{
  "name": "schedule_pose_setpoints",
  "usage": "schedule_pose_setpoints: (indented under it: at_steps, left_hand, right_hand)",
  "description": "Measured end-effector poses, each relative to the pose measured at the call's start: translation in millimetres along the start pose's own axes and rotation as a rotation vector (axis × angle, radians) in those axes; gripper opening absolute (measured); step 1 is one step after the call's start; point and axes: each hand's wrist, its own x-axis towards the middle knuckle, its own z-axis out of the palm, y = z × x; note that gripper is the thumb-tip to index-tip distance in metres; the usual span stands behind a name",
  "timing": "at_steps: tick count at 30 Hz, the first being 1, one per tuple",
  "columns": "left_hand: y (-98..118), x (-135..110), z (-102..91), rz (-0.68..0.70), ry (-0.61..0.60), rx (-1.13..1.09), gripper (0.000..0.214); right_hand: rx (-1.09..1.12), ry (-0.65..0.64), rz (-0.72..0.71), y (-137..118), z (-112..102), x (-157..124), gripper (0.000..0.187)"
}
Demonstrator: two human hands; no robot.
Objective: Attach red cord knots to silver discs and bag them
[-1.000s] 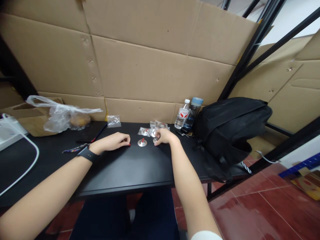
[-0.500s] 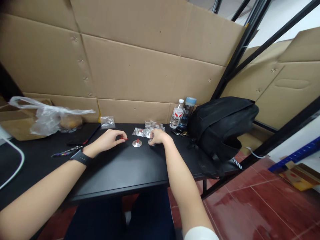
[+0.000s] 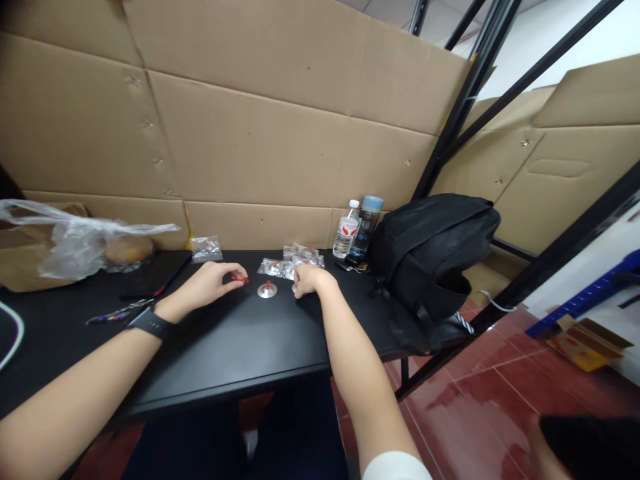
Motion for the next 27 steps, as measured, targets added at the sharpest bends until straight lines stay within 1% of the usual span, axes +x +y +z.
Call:
schedule_pose_setpoints:
  at_steps: [3, 6, 10, 14, 18, 21, 27]
  left_hand:
    - [1, 0, -1.4, 0.001, 0.009, 0.014, 0.017]
    - [3, 0, -2.5, -0.008, 0.007, 0.016, 0.018]
    - [5, 0, -3.0, -0.033, -0.018, 0.001, 0.018]
    - [7, 0, -3.1, -0.035, -0.018, 0.019, 0.019]
    - [9, 0, -3.5, -0.036, -0.023, 0.03, 0.017]
    - [10, 0, -4.2, -0.035, -0.032, 0.033, 0.017]
    - [9, 0, -4.3, -0.039, -0.022, 0.047, 0.016]
  right_hand:
    - [-0.005, 0.049, 0.01, -3, -1, -3, 0.036]
    - [0.015, 0.082, 0.045, -6, -2, -6, 0.037]
    - [0.009, 0.055, 0.095, -13, -4, -10, 0.038]
    - [-0.02, -0.005, 0.148, -13, -5, -10, 0.044]
    - [-0.021, 0.01, 0.105, -8, -3, -5, 0.051]
    - [-0.001, 0.034, 0.095, -4, -1, -2, 0.05]
    - [0.016, 0.035, 0.077, 1, 1, 1, 0.052]
